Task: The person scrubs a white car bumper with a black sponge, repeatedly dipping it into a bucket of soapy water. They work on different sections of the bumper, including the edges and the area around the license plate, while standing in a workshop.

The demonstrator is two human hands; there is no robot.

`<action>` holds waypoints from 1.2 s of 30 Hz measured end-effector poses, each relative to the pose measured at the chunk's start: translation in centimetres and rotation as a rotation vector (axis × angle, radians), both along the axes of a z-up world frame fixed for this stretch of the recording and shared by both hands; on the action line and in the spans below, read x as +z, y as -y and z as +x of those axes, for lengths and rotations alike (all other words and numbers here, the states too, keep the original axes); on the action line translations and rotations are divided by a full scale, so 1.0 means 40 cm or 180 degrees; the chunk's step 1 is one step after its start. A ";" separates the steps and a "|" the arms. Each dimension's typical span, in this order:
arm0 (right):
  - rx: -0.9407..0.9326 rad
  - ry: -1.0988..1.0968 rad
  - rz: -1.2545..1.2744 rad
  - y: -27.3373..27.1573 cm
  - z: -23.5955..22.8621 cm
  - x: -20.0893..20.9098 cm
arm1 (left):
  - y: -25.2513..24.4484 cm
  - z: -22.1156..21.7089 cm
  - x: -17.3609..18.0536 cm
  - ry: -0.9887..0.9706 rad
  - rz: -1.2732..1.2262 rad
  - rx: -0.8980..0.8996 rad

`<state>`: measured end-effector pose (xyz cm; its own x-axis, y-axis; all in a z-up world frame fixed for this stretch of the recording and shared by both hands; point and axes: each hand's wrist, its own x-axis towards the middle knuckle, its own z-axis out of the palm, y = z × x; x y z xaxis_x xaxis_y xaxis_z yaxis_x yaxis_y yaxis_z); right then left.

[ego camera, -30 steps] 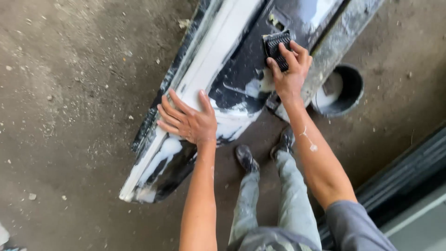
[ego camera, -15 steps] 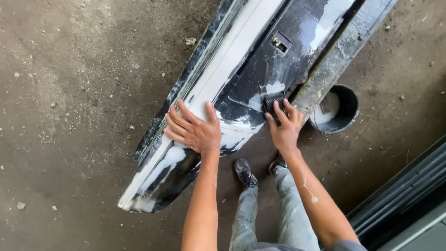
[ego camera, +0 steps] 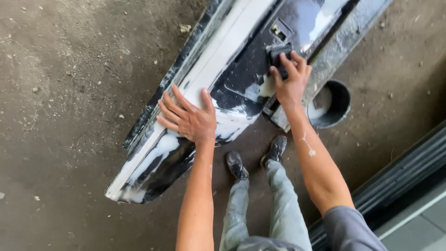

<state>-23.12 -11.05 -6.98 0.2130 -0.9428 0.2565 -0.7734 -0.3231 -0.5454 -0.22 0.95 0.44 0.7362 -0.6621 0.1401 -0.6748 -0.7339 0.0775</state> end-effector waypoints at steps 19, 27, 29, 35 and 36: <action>0.0310 0.0340 0.0135 -0.061 -0.087 -0.012 | -0.034 -0.013 -0.002 -0.0105 0.0046 0.0032; 0.0296 0.0013 0.0222 -0.101 -0.061 -0.037 | -0.002 0.006 -0.013 -0.0091 0.0205 -0.0015; 0.0011 -0.0007 0.0442 -0.041 -0.049 -0.030 | -0.012 -0.007 -0.003 -0.0143 0.0229 -0.0037; -0.0070 -0.0163 0.0155 -0.093 -0.046 -0.025 | 0.005 0.004 -0.004 -0.0064 0.0083 -0.0029; 0.0106 -0.0156 0.0147 -0.124 -0.059 -0.039 | -0.015 0.005 -0.008 0.0075 0.0120 -0.0105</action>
<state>-25.47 -6.09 -8.54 0.2557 -0.9456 0.2014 -0.7888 -0.3245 -0.5220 -0.02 1.57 0.14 0.7106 -0.6912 0.1317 -0.7001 -0.7133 0.0339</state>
